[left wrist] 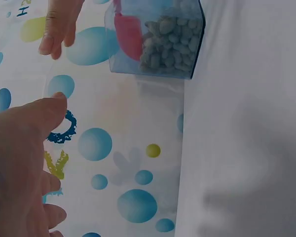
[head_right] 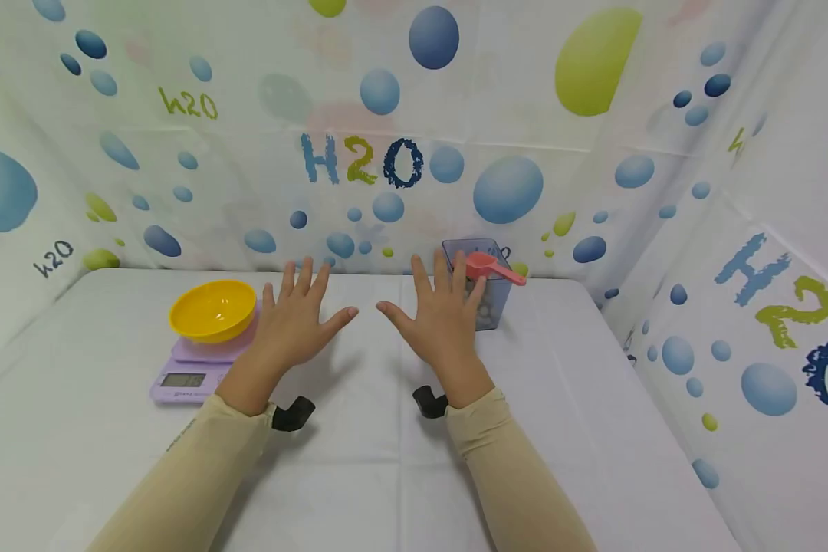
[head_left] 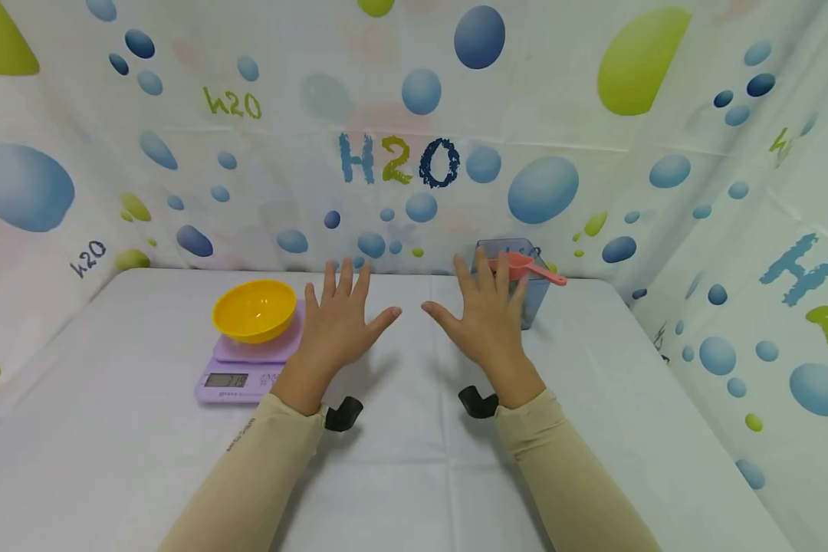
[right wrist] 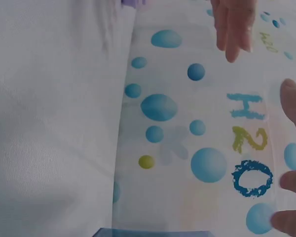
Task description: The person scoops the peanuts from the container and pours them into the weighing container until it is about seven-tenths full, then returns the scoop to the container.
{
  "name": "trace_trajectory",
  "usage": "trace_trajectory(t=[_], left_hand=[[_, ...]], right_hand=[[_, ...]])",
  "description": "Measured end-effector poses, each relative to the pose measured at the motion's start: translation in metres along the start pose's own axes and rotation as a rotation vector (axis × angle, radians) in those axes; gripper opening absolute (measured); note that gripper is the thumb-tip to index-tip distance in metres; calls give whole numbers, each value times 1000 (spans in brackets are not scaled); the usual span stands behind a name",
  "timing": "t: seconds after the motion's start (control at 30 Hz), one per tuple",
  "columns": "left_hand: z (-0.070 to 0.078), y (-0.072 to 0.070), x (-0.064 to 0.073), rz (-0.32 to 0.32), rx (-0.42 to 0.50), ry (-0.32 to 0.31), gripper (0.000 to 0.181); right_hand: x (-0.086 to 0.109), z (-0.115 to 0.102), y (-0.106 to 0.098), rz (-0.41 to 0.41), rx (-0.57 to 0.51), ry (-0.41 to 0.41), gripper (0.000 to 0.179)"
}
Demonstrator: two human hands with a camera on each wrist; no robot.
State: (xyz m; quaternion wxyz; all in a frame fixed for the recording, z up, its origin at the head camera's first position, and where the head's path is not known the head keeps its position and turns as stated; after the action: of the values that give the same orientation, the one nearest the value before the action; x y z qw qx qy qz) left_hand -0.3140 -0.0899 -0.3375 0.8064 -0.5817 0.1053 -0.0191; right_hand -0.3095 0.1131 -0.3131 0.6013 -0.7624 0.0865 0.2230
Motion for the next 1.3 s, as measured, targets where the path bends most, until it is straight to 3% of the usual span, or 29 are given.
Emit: trace_trajectory(t=[0.07,0.27,0.37,0.47,0.57,0.63,0.77,0.87,0.93,1.17,1.3], left_hand=[[3,0,-2,-9,58,14,95],[7,6,-7,-21,241,45,94],[12,12,-11,-30,330,62,92],[22,21,-17,-57,443,64,91],[34,30,-23,-92,546,53,90],[43,34,-27,-105,595,50,90],[57,41,-31,-115,647,47,88],[62,47,-31,-120,681,49,87],[63,51,-32,-130,706,54,87],[68,68,-33,-184,791,64,82],[70,73,-33,-206,801,75,79]], right_hand=[[-1,5,-11,135,-60,-10,93],[11,36,-44,693,-319,-1,96],[17,64,-47,831,-458,116,105],[25,94,-39,881,-631,284,113],[33,119,-21,884,-843,456,115],[36,130,-5,845,-952,564,115],[35,136,25,635,-1027,705,121],[30,130,41,490,-993,719,129],[26,125,47,444,-961,706,132],[19,113,55,430,-881,649,131],[19,113,58,407,-850,669,133]])
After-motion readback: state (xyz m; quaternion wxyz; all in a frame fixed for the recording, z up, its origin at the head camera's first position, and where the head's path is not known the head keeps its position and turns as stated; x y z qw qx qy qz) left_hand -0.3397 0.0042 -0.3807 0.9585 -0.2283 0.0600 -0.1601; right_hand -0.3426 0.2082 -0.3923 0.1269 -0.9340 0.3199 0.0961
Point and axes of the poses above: each hand's wrist, its own x-axis away from the middle knuckle, its own y-axis out of the palm, z = x × y, the point moved 8 cm from there along -x, towards the middle knuckle, and after that the axes turned 1 degree about x, right-handed, at the moved point
